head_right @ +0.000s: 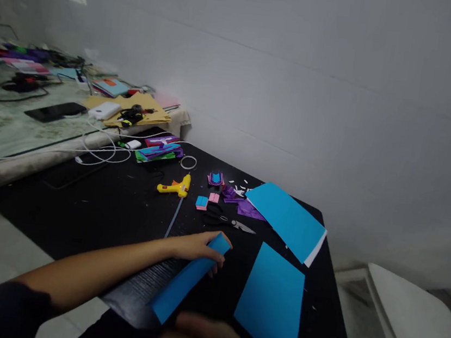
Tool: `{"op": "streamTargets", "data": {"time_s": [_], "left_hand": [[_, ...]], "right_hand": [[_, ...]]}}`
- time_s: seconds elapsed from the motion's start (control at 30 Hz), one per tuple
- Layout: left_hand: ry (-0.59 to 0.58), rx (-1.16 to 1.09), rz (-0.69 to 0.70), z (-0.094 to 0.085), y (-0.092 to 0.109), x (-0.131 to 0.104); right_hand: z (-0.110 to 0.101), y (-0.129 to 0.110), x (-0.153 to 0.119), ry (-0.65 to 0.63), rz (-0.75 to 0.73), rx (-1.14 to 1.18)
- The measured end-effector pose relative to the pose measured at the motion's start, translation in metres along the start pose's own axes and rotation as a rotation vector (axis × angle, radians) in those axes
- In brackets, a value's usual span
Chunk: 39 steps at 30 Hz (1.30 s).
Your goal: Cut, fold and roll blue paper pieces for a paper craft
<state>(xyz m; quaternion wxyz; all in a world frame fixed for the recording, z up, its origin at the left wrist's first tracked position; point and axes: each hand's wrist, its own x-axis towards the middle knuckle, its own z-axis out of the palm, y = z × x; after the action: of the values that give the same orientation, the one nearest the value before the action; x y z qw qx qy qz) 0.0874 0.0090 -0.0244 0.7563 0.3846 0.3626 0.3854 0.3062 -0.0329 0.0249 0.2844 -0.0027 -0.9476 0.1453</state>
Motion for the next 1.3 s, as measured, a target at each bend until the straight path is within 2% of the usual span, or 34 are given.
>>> {"op": "streamTargets", "data": {"time_s": [0.07, 0.1, 0.17, 0.23, 0.3, 0.33, 0.47, 0.6, 0.83, 1.3], "left_hand": [[0.037, 0.096, 0.064, 0.001, 0.003, -0.003], [0.049, 0.128, 0.097, 0.002, 0.005, -0.005], [0.022, 0.114, 0.091, 0.003, 0.007, -0.007], [0.003, 0.068, 0.046, 0.005, 0.008, -0.008], [0.017, 0.052, 0.018, 0.007, 0.009, -0.008], [0.028, 0.059, 0.013, 0.007, 0.009, -0.008], [0.051, 0.103, -0.018, 0.009, 0.012, -0.01], [0.044, 0.144, -0.057, 0.01, 0.013, -0.009], [0.068, 0.27, -0.058, 0.012, 0.008, -0.008], [0.055, 0.456, 0.011, 0.018, 0.006, -0.013]], "right_hand": [[0.004, 0.022, 0.015, 0.063, -0.007, -0.023], [0.006, 0.033, 0.02, 0.149, 0.054, -0.067], [0.01, 0.053, 0.025, 0.355, 0.302, -0.089], [0.016, 0.068, 0.024, 0.504, 0.633, 0.001], [0.023, 0.08, 0.018, 0.516, 0.878, 0.247], [0.026, 0.084, 0.015, 0.512, 0.922, 0.377], [0.036, 0.091, 0.008, 0.399, 0.971, 0.596], [0.035, 0.092, 0.01, 0.373, 0.955, 0.692], [0.033, 0.094, 0.008, 0.304, 0.87, 0.657], [0.038, 0.098, 0.009, 0.272, 0.922, 0.589]]}}
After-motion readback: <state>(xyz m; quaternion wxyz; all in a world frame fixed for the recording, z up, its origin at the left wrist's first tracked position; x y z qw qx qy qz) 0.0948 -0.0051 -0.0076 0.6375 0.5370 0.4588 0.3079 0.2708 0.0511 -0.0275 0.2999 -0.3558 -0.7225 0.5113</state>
